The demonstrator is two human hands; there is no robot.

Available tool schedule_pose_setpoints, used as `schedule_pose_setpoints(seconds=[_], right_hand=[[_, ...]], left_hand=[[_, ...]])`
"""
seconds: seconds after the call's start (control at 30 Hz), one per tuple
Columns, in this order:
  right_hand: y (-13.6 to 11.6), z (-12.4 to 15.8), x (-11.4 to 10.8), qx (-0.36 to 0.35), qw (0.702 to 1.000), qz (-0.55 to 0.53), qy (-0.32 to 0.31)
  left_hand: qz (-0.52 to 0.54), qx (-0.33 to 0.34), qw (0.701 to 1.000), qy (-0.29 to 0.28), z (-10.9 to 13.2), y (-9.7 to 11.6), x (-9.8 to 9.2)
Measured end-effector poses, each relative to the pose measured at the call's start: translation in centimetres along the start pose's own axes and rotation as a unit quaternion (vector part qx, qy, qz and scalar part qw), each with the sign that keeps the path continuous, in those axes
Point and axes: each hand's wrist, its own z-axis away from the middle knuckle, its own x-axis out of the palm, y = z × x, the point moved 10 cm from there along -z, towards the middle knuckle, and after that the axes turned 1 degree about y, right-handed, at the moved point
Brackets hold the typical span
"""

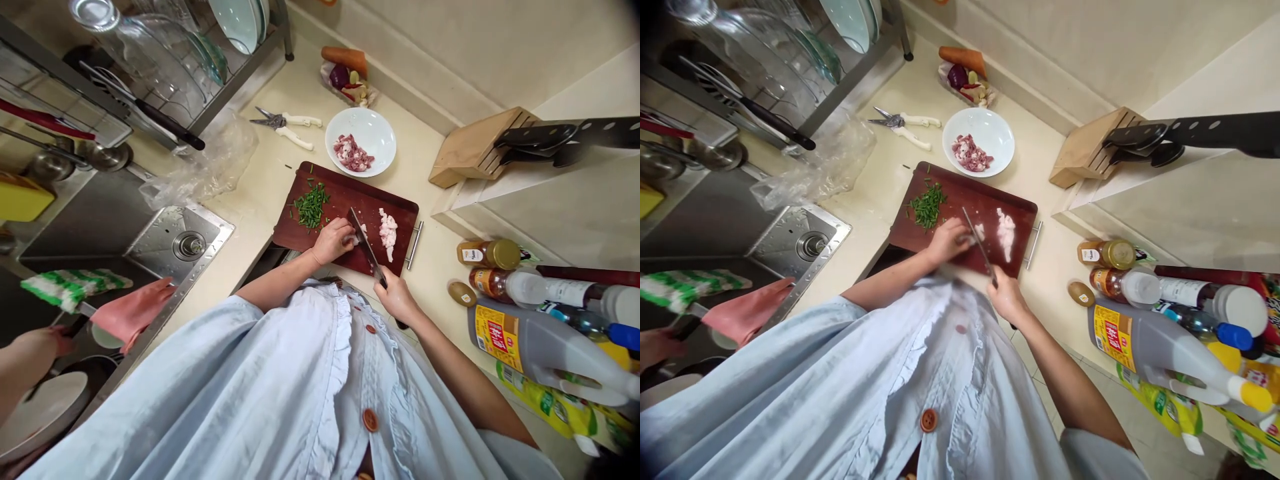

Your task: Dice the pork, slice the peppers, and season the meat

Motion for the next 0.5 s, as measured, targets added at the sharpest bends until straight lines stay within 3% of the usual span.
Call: schedule_pose_setpoints(seconds=[0.13,0.2,0.37,0.5], right_hand=[[-1.7,-2.6,0.0,-0.028,0.999,0.004,0.033],[-1.4,-2.7,0.1,-0.027,0.999,-0.010,0.032],[1.3,1.1,-0.6,0.009,0.998,-0.049,0.032],[0.4,2.8,-1.7,0.004,0.998,-0.023,0.057]], left_hand=[[-0.005,0.009,1.000,-0.009,0.0,0.0,0.2],[-0.005,0.007,1.000,-0.002,0.1,0.0,-0.1],[0.054,0.018,0.998,0.042,0.7,0.5,-2.0],[0.056,0.033,0.996,0.056,0.9,1.0,-2.8]])
